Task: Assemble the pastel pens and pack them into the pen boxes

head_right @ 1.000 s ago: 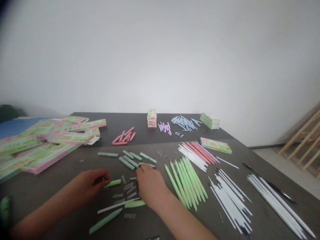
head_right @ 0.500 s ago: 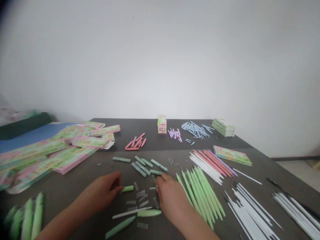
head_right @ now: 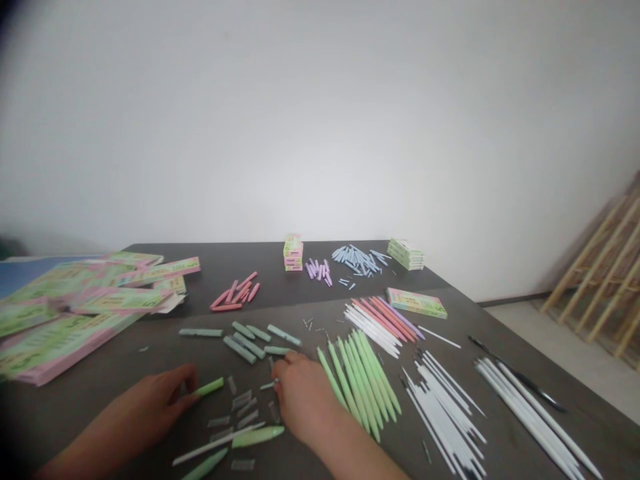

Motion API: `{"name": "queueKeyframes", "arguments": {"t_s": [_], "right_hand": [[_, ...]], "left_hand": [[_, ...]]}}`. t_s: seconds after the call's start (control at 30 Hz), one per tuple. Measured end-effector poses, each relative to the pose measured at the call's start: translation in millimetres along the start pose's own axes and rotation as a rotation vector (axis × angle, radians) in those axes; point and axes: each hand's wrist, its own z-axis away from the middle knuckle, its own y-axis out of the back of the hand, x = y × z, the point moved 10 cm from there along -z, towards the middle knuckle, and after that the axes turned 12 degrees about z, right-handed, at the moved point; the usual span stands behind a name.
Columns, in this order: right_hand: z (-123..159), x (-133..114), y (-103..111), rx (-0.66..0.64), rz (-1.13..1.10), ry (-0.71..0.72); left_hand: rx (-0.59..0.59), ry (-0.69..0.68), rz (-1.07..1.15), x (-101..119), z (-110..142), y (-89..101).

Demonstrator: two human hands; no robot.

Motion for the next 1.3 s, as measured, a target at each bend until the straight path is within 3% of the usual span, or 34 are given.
{"name": "queueKeyframes", "arguments": {"t_s": [0.53,0.77,0.93,1.3], "right_hand": [[3,6,8,-0.001,-0.052,-0.012],[6,26,35,0.133,-0.160,-0.086],[9,41,37,0.145,-0.290,-0.173],[3,-1,15,0.189,-0.180,0.128]], "left_hand": [[0.035,0.038,-0.012,-5,0,8.5],[0.036,-0.074,0.018,23,9,6.8],[-0.022,-0.214,0.070,46,20,-5.8],[-0.050,-0.228,0.051,49,19,-14.3]]}}
